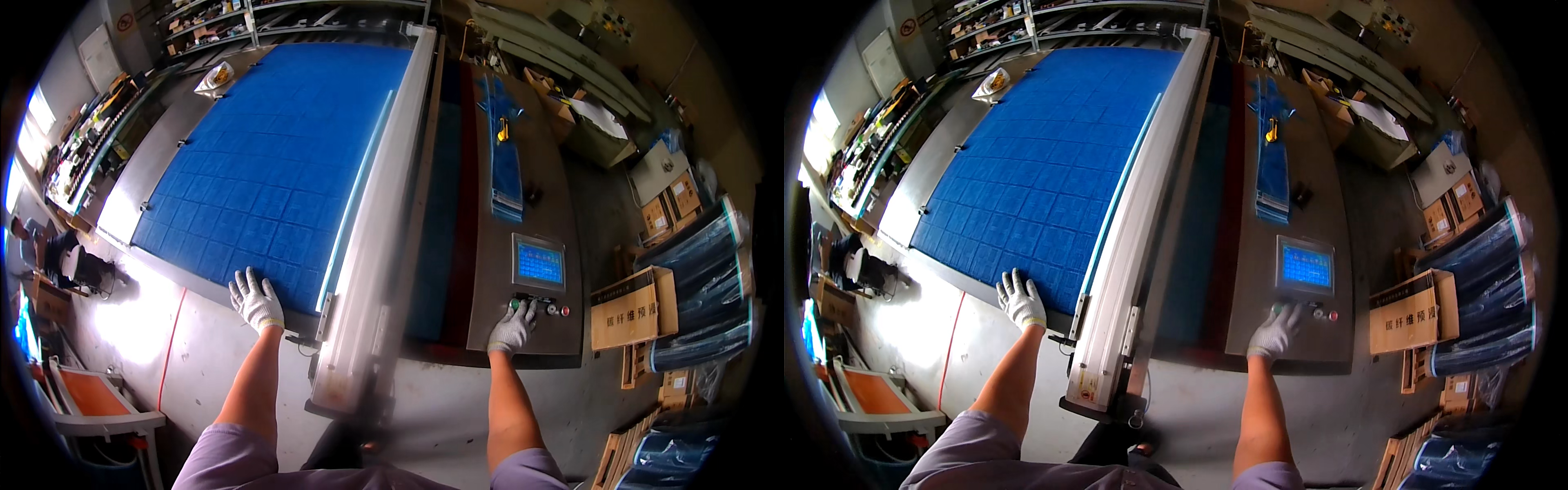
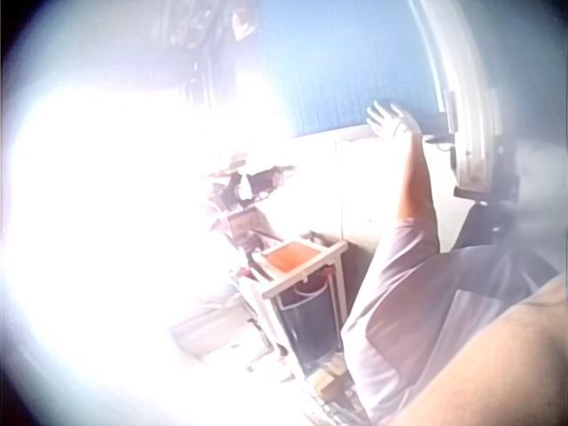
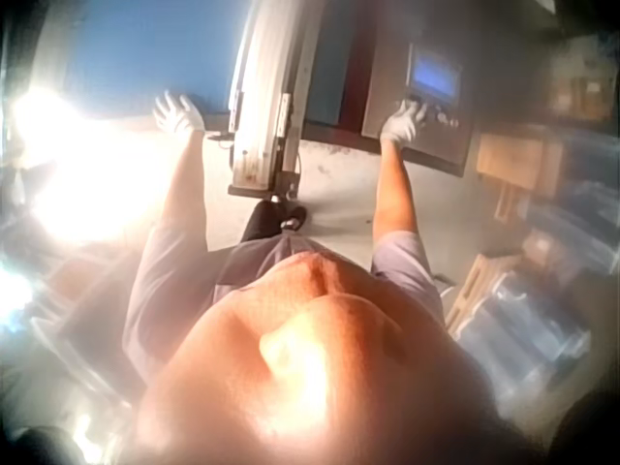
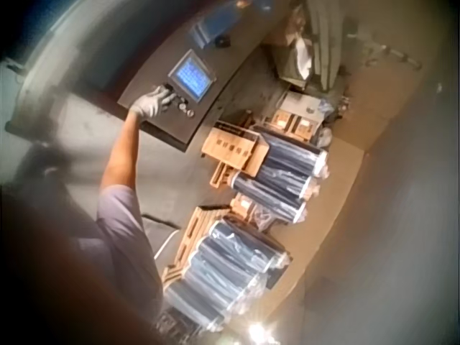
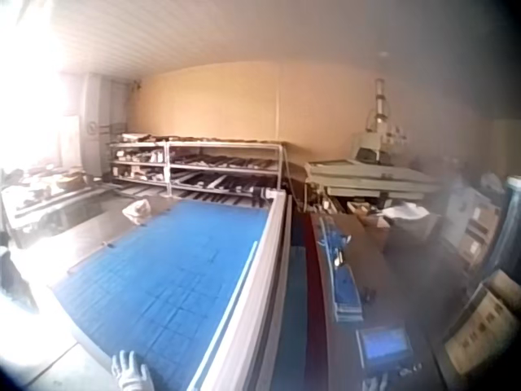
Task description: The person operates a machine to process a large blue solar panel, then moves to a table to apply white adhesive strips to a grey panel. The person handles the panels by hand, using gloves, and arranges the strips in parallel lines.
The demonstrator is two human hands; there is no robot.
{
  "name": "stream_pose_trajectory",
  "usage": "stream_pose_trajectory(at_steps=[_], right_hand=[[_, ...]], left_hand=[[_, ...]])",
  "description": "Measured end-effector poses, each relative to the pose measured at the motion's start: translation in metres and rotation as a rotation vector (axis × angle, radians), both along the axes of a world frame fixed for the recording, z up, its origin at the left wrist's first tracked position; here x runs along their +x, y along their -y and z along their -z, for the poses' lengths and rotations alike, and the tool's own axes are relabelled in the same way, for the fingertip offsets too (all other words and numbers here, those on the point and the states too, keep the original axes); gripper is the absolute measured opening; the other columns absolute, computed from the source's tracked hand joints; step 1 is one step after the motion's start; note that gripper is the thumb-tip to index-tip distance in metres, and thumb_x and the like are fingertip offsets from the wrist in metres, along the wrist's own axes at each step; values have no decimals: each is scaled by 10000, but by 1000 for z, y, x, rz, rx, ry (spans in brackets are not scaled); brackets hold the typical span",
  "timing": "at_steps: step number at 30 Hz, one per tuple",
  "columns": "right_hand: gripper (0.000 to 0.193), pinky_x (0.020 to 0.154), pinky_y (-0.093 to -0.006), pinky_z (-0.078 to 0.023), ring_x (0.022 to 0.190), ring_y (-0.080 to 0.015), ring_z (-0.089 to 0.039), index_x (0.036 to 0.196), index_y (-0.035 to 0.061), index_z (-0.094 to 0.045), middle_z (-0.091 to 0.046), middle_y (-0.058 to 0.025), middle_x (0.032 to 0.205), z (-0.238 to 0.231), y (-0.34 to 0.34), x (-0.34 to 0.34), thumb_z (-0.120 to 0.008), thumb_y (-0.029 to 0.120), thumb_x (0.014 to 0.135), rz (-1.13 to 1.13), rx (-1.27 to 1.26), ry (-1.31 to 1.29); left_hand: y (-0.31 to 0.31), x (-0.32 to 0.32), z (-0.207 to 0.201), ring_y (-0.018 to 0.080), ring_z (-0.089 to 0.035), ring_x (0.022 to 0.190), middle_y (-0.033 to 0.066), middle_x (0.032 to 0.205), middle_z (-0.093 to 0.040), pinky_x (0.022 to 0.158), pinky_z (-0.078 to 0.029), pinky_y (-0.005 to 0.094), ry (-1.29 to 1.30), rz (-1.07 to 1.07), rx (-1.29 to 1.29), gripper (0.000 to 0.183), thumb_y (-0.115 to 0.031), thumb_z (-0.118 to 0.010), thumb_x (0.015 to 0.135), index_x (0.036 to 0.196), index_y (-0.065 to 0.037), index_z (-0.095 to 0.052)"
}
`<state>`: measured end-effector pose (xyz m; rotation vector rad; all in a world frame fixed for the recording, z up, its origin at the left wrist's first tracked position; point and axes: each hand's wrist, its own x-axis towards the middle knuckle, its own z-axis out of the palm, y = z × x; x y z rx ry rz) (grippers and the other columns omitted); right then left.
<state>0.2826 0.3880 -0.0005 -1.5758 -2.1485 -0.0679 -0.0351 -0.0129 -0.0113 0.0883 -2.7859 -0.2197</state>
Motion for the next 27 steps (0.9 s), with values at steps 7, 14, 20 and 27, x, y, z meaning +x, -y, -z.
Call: stream_pose_trajectory(at_steps=[7, 14, 20, 27], right_hand=[[368, 994, -480, -448, 1196, -414, -510, 1286, 82, -575, -412, -104, 1488, 8, -6, 4, -504, 277, 982, -4, 42, 21], [377, 1020, -472, -433, 1222, -404, -494, 1293, 60, -567, -395, -107, 1499, 0, 0, 1, -508, 253, 975, 0, -17, 10], [389, 1040, -463, -420, 1249, -393, -474, 1307, 57, -558, -386, -104, 1506, -8, 3, -1, -514, 246, 970, 9, -62, 16], [397, 1018, -464, -434, 1217, -401, -496, 1309, 57, -554, -385, -104, 1508, -1, 0, 1, -510, 262, 972, 17, -23, 40]], left_hand=[[-3, 1, -3, 331, -295, 1424, 94, 1528, -384, 1174, -215, 452, 6, 2, 27, 492, -380, -465, 968, 1412, -172, -495], [-3, 3, -7, 324, -279, 1434, 95, 1536, -372, 1182, -198, 450, 31, -7, 51, 490, -366, -463, 970, 1417, -169, -490], [-3, 3, -8, 322, -259, 1444, 95, 1545, -355, 1186, -185, 452, 64, -15, 42, 501, -369, -455, 972, 1435, -179, -468], [-3, 3, -5, 327, -266, 1440, 87, 1547, -354, 1184, -189, 456, 42, -9, 48, 499, -369, -459, 970, 1430, -177, -473]])
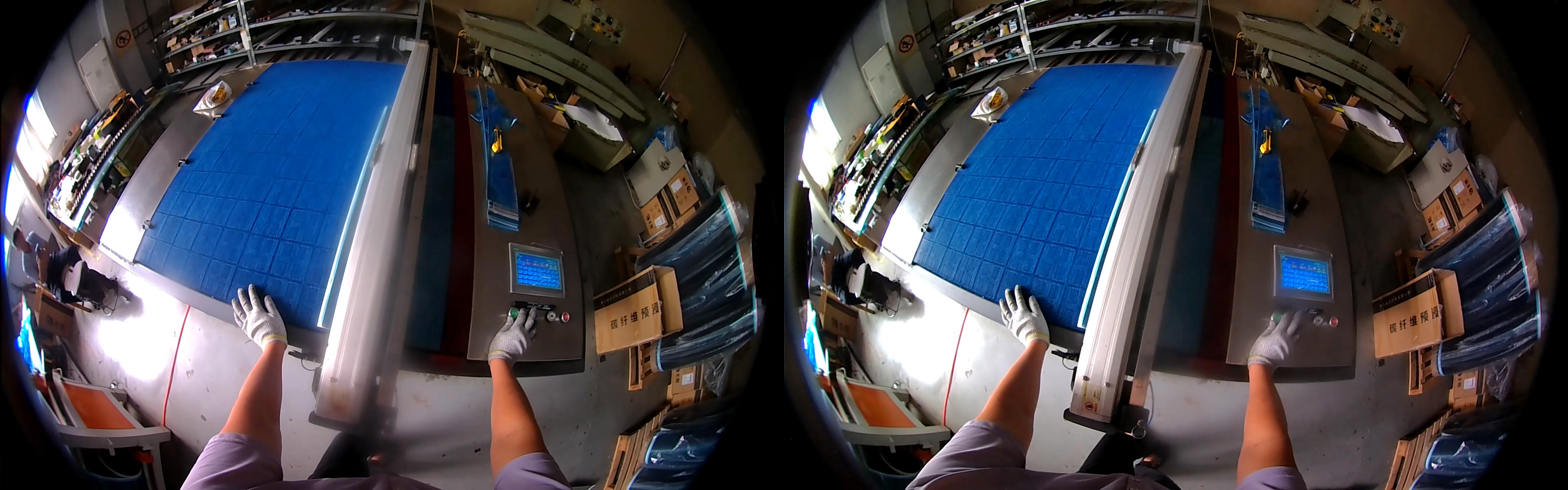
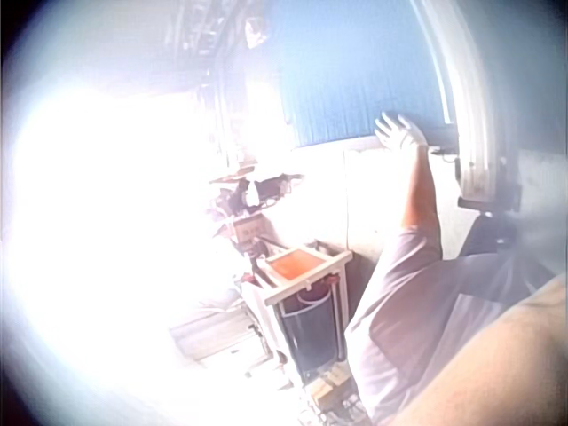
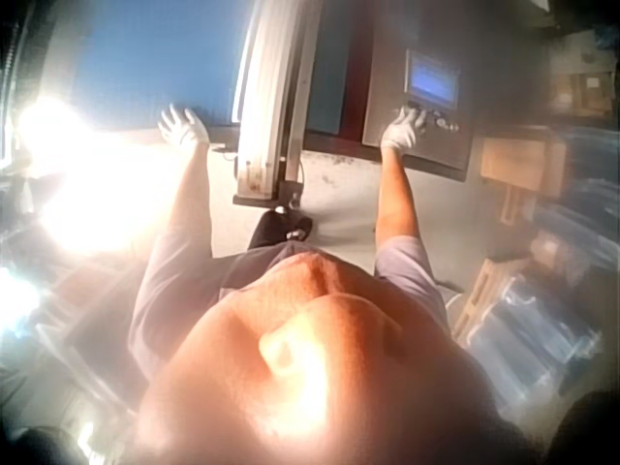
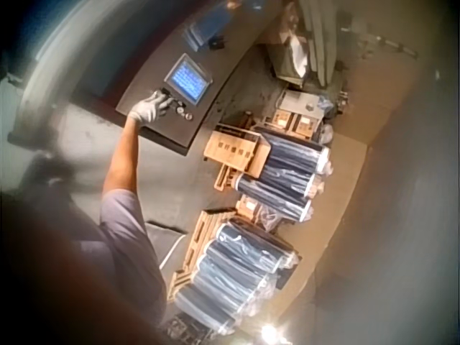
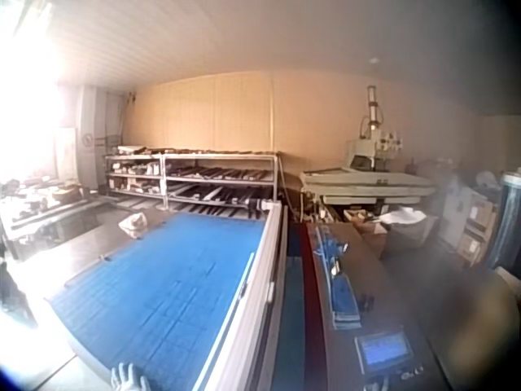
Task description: The person operates a machine to process a large blue solar panel, then moves to a table to apply white adhesive strips to a grey panel. The person handles the panels by hand, using gloves, and arranges the strips in parallel lines.
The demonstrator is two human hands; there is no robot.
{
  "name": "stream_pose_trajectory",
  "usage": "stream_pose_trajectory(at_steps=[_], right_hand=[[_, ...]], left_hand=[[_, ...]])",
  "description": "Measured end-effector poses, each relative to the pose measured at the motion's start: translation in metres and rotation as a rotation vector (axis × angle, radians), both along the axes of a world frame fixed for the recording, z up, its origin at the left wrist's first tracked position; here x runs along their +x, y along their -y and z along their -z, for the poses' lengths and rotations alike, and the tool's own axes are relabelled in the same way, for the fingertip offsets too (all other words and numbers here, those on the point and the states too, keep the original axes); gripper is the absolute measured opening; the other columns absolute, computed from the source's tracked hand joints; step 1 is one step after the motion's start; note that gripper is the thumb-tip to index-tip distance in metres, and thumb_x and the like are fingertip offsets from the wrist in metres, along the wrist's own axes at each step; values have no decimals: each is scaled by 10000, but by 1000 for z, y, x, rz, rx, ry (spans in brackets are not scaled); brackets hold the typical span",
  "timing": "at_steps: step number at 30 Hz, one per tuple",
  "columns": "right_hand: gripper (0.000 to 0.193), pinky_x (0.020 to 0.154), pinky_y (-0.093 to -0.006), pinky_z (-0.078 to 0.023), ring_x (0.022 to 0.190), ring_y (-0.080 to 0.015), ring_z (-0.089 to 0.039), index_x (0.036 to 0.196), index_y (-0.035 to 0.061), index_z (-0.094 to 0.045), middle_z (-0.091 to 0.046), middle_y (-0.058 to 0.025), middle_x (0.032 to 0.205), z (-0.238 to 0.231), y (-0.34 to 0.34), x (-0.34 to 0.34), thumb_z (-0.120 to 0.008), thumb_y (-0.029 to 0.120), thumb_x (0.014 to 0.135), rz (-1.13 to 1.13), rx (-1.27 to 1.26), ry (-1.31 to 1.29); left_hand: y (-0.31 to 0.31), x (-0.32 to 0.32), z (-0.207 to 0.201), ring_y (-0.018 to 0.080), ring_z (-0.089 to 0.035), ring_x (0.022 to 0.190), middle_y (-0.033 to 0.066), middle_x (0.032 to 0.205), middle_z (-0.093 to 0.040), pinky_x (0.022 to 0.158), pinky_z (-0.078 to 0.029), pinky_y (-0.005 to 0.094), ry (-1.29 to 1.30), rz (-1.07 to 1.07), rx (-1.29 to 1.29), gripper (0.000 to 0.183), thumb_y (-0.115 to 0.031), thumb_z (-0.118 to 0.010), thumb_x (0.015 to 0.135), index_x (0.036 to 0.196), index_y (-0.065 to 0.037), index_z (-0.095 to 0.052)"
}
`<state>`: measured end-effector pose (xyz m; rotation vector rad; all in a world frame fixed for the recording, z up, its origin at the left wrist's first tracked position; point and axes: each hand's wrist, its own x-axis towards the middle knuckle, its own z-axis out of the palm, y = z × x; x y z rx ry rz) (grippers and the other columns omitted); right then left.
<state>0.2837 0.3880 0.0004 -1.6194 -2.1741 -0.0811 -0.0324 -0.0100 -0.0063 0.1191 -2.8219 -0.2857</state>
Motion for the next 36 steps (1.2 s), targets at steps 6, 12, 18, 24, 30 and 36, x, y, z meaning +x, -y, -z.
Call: stream_pose_trajectory(at_steps=[6, 12, 18, 24, 30, 36], right_hand=[[398, 1021, -470, -428, 1214, -402, -496, 1310, 64, -555, -386, -105, 1509, 0, 0, 0, -505, 265, 971, -12, -4, -1], [395, 1036, -473, -417, 1233, -408, -482, 1310, 69, -554, -384, -105, 1510, -1, 0, 1, -507, 256, 965, -10, -8, -9], [392, 1041, -472, -414, 1245, -405, -474, 1307, 68, -552, -387, -111, 1508, -3, 2, 0, -514, 245, 959, 1, -45, -30], [398, 1051, -470, -405, 1270, -404, -452, 1316, 63, -538, -376, -119, 1513, 2, -2, 3, -520, 233, 956, -38, -6, -29], [402, 1046, -470, -409, 1269, -405, -454, 1324, 66, -535, -363, -107, 1523, 6, -5, 3, -518, 235, 959, -36, -9, -33], [407, 1046, -474, -408, 1262, -409, -459, 1332, 75, -534, -358, -97, 1528, 14, -8, 6, -514, 247, 964, -37, 18, -19]], left_hand=[[1, 0, 2, 324, -278, 1433, 84, 1536, -372, 1178, -202, 450, -20, 0, -11, 493, -382, -460, 971, 1416, -171, -492], [1, 0, 2, 319, -294, 1425, 81, 1532, -378, 1172, -215, 441, -27, -1, -22, 493, -397, -455, 976, 1412, -171, -497], [1, 0, 2, 317, -298, 1423, 79, 1534, -375, 1174, -215, 436, -23, -5, -39, 495, -400, -446, 979, 1419, -176, -488], [0, 0, 3, 324, -296, 1425, 84, 1535, -374, 1178, -216, 435, -31, 5, -28, 493, -392, -448, 980, 1419, -170, -489], [1, 0, 4, 325, -295, 1425, 79, 1538, -371, 1180, -215, 424, -15, -2, -51, 500, -399, -441, 984, 1430, -174, -477], [1, -1, 4, 313, -286, 1432, 74, 1540, -369, 1181, -210, 419, -11, -6, -36, 501, -398, -449, 980, 1430, -181, -477]])
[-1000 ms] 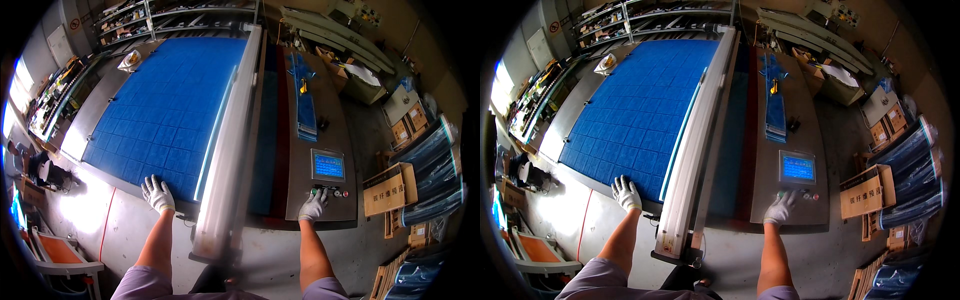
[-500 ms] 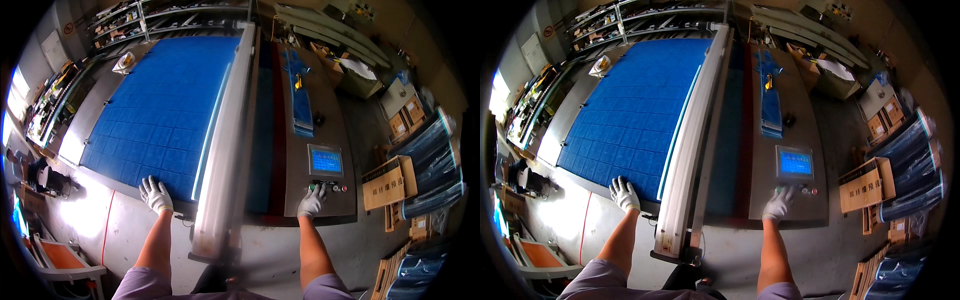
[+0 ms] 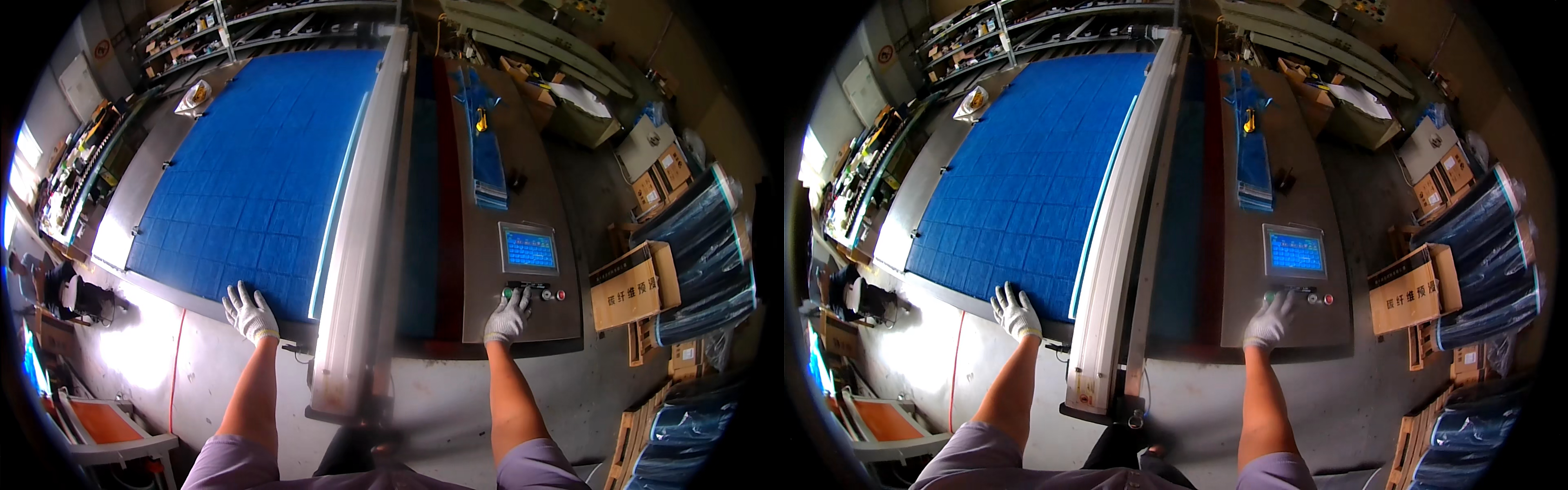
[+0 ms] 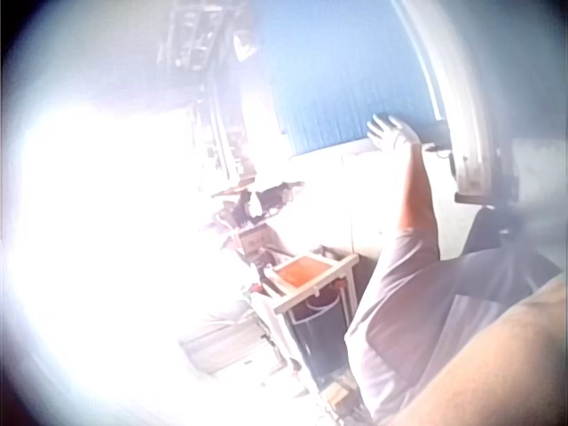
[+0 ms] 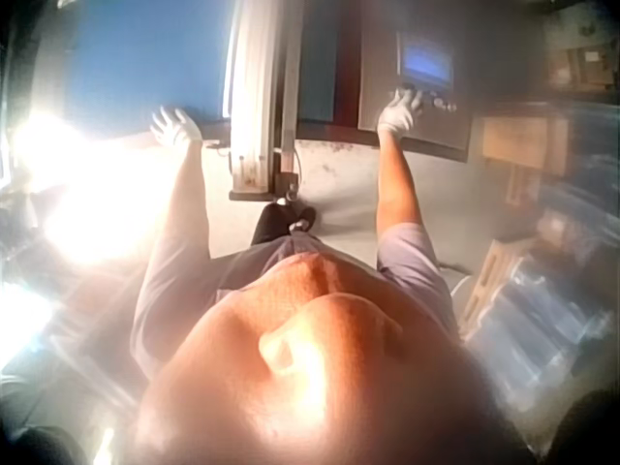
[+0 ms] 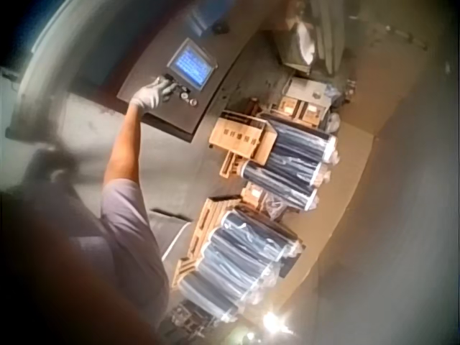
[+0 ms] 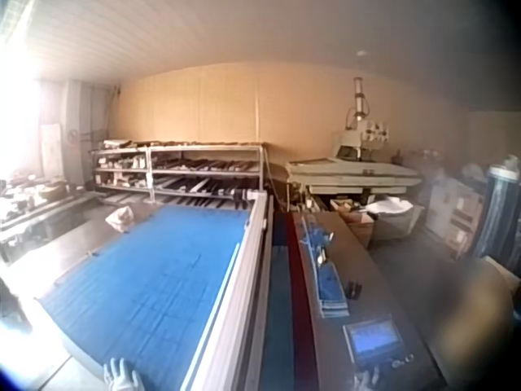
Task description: The person operates a machine to process a large blue solar panel, then moves to a table to apply white adhesive strips to a grey panel. The person handles the panels by hand, using gloves, and arranges the strips in parallel lines.
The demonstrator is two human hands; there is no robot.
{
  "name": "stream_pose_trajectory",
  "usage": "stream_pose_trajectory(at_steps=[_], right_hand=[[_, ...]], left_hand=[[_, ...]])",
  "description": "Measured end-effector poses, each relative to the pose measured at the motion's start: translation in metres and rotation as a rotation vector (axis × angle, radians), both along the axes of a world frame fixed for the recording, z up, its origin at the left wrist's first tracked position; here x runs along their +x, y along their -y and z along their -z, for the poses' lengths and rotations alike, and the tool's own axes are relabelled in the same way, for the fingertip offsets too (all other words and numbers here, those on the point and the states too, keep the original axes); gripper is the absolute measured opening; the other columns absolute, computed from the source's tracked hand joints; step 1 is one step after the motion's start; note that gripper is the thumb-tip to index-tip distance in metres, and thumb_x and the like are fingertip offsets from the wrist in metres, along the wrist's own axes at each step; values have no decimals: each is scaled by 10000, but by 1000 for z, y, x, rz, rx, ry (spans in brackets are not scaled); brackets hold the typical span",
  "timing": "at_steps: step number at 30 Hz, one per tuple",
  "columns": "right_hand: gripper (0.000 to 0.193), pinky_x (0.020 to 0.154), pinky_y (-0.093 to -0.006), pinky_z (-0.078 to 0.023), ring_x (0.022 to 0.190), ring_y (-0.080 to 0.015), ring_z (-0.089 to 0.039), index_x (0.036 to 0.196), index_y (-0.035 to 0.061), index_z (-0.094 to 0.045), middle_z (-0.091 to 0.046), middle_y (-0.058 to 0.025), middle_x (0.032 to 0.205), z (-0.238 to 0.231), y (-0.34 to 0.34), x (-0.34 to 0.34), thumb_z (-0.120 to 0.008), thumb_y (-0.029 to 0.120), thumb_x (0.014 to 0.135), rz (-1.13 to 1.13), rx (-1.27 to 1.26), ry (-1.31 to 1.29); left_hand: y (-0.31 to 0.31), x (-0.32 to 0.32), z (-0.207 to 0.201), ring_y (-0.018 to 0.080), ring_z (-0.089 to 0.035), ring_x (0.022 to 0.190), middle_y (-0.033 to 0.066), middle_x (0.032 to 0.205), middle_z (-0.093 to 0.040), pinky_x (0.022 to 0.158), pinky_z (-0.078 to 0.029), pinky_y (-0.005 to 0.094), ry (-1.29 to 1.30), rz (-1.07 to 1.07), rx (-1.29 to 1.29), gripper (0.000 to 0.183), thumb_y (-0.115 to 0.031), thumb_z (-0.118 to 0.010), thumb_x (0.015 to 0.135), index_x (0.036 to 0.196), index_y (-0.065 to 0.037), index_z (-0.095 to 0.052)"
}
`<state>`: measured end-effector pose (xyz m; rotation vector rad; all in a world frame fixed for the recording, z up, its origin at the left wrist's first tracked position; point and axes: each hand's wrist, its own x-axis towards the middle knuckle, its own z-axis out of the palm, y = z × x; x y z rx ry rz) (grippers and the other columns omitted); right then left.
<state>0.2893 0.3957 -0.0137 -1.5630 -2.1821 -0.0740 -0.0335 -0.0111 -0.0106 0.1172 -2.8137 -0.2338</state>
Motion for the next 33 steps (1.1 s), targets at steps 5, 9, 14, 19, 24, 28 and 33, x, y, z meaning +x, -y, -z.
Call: stream_pose_trajectory(at_steps=[5, 9, 14, 19, 24, 28, 33], right_hand=[[401, 1049, -474, -407, 1260, -409, -459, 1328, 86, -544, -382, -101, 1513, 3, -1, -1, -498, 269, 973, 4, 0, -9], [396, 1046, -476, -408, 1255, -406, -464, 1319, 89, -552, -392, -100, 1506, 3, 0, 1, -496, 278, 975, 0, 16, -13], [373, 1039, -483, -414, 1248, -402, -469, 1296, 95, -565, -404, -91, 1496, -12, 6, -4, -506, 271, 972, 12, -35, 14], [364, 1032, -484, -424, 1248, -403, -467, 1295, 108, -564, -404, -86, 1495, -5, 4, -2, -517, 258, 966, 16, -17, 10], [363, 1028, -485, -427, 1245, -413, -466, 1299, 103, -560, -403, -89, 1494, -3, 4, -4, -517, 250, 970, -2, 6, -31], [354, 1021, -485, -430, 1236, -418, -471, 1288, 93, -564, -408, -100, 1488, 2, 2, -2, -518, 250, 974, -13, 41, -16], [340, 1018, -480, -434, 1228, -416, -479, 1269, 88, -569, -417, -116, 1480, 9, -3, 0, -517, 254, 977, -26, 82, -29]], left_hand=[[1, 0, 0, 312, -282, 1435, 72, 1540, -370, 1182, -206, 422, 1, -2, 8, 503, -396, -458, 973, 1426, -181, -482], [-1, 0, -3, 314, -279, 1436, 74, 1541, -368, 1183, -200, 430, 6, 4, 16, 499, -396, -453, 974, 1419, -176, -490], [3, -1, 1, 315, -279, 1436, 78, 1540, -367, 1182, -197, 441, -13, 9, 6, 499, -397, -448, 975, 1415, -165, -492], [1, -1, 1, 323, -280, 1433, 95, 1538, -364, 1182, -191, 452, -17, 15, 9, 514, -388, -451, 975, 1437, -163, -456], [6, -7, 0, 340, -280, 1431, 115, 1546, -342, 1184, -177, 464, -77, 104, -1, 518, -353, -466, 977, 1457, -165, -419], [14, -13, 2, 342, -280, 1431, 110, 1547, -342, 1182, -178, 468, -75, 137, -4, 496, -342, -444, 991, 1460, -181, -418], [24, -23, 6, 335, -276, 1435, 100, 1552, -335, 1184, -173, 462, -69, 128, -24, 493, -354, -424, 998, 1465, -195, -411]])
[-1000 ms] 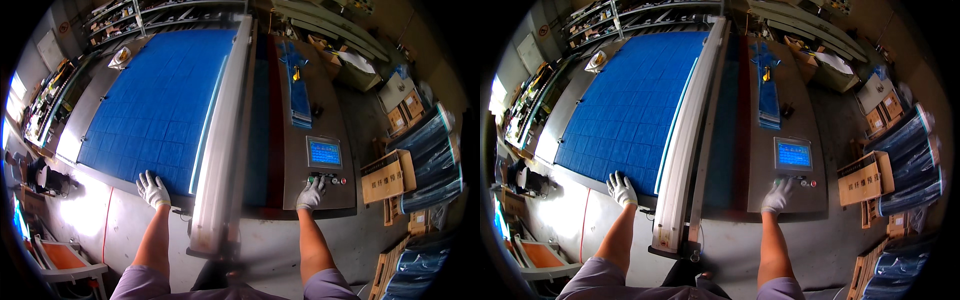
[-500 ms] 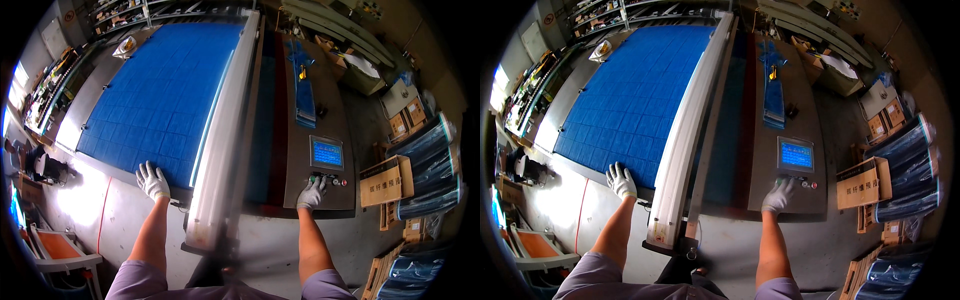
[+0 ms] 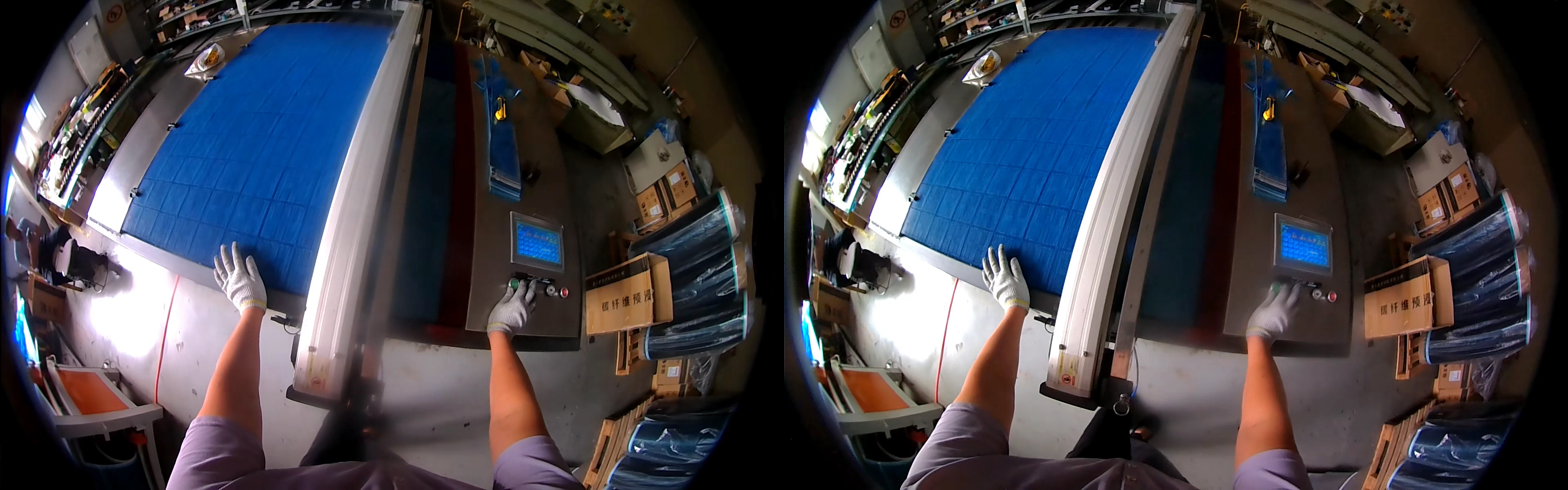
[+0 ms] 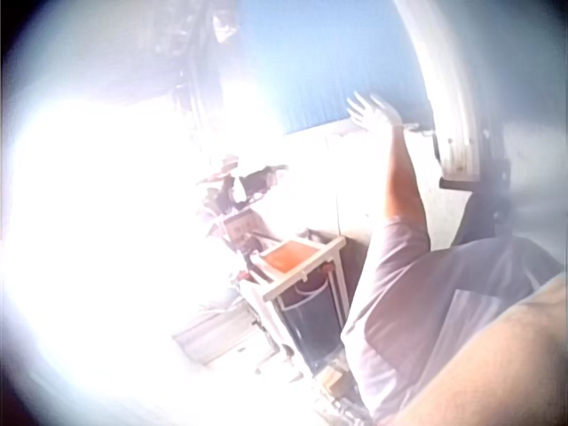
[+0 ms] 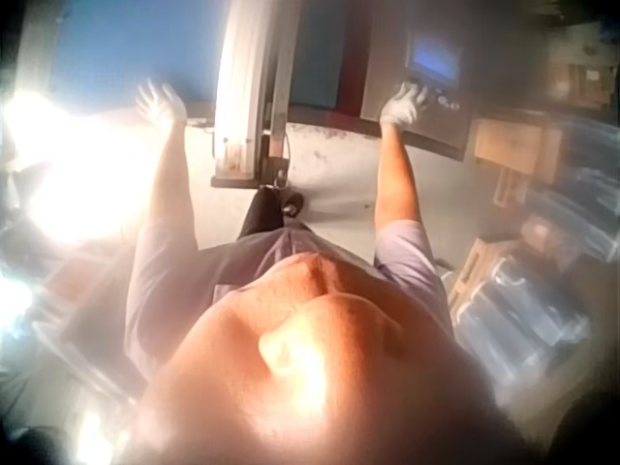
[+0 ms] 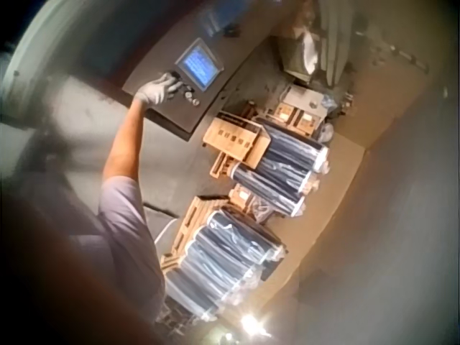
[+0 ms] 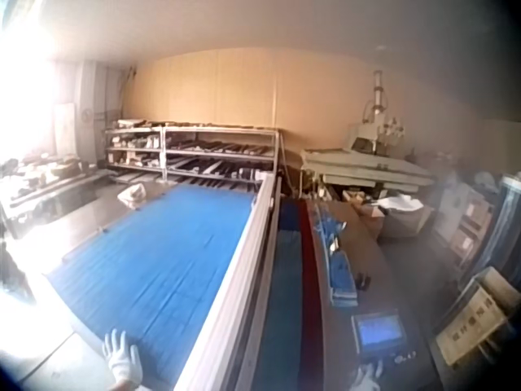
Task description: The person operates a machine to process a large blue solar panel, then moves to a table to apply white adhesive strips to a grey panel. The person handles the panels by hand, using gloves, and arranges the strips in parallel lines.
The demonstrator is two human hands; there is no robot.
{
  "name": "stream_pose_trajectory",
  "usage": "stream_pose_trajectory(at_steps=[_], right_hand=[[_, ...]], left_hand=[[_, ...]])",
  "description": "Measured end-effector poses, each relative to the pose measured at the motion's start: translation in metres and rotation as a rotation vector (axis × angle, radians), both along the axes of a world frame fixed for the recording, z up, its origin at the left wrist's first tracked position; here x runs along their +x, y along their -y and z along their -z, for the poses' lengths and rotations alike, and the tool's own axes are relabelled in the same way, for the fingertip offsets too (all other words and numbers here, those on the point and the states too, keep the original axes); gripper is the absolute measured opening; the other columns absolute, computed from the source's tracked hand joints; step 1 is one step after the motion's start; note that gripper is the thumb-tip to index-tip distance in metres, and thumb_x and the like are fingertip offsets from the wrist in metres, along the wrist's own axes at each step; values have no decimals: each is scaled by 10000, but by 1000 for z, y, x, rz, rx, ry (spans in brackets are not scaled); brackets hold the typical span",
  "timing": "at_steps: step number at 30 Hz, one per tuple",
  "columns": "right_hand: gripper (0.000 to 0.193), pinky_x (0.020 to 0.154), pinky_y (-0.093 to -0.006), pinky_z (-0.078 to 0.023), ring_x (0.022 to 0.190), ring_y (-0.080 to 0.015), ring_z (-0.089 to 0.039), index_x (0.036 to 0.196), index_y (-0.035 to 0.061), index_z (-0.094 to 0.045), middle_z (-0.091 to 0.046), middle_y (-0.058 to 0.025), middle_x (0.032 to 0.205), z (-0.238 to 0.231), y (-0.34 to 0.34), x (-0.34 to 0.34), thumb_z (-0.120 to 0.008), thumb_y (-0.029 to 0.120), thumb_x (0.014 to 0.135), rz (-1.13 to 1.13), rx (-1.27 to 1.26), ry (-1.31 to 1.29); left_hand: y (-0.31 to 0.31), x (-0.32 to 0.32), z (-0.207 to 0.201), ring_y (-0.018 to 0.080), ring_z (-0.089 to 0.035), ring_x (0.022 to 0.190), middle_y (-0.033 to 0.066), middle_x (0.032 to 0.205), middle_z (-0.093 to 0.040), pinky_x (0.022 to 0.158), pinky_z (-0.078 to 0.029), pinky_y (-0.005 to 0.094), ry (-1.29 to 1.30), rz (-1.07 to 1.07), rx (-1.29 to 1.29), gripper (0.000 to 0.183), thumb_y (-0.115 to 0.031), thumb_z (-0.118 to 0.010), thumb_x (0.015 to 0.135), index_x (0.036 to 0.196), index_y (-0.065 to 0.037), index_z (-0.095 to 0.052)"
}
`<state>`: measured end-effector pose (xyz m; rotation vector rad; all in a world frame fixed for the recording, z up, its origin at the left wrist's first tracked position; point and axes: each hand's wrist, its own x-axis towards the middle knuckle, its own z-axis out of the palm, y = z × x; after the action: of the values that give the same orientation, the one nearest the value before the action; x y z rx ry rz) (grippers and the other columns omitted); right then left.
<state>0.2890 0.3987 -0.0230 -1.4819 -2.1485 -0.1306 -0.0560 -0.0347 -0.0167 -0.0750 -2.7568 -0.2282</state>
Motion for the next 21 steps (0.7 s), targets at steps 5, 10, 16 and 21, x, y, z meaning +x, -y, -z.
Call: stream_pose_trajectory(at_steps=[5, 10, 16, 21], right_hand=[[335, 1017, -475, -437, 1220, -413, -484, 1267, 93, -570, -421, -118, 1476, -3, 2, -1, -517, 254, 978, 10, -30, 22], [327, 1000, -457, -428, 1197, -385, -503, 1239, 68, -580, -450, -146, 1447, -12, 8, -4, -523, 243, 969, 26, -31, 36], [344, 986, -484, -452, 1199, -414, -492, 1271, 91, -574, -443, -123, 1457, -15, 8, -5, -517, 261, 977, 29, -74, 30], [345, 1005, -473, -442, 1201, -407, -493, 1269, 81, -578, -444, -127, 1454, -7, 4, -3, -523, 245, 970, 24, -40, 32]], left_hand=[[1, -2, -4, 331, -271, 1437, 99, 1546, -350, 1185, -167, 459, 53, -7, -24, 498, -364, -415, 1000, 1469, -198, -405], [3, -2, -5, 335, -287, 1429, 99, 1538, -363, 1180, -182, 463, 59, -7, -32, 492, -369, -425, 996, 1456, -193, -424], [2, -2, -5, 341, -303, 1419, 97, 1528, -377, 1170, -207, 467, 43, -1, -17, 493, -372, -445, 988, 1447, -192, -436], [1, -2, -6, 346, -296, 1420, 92, 1528, -377, 1164, -223, 466, 47, 3, 9, 495, -370, -455, 983, 1447, -195, -438]])
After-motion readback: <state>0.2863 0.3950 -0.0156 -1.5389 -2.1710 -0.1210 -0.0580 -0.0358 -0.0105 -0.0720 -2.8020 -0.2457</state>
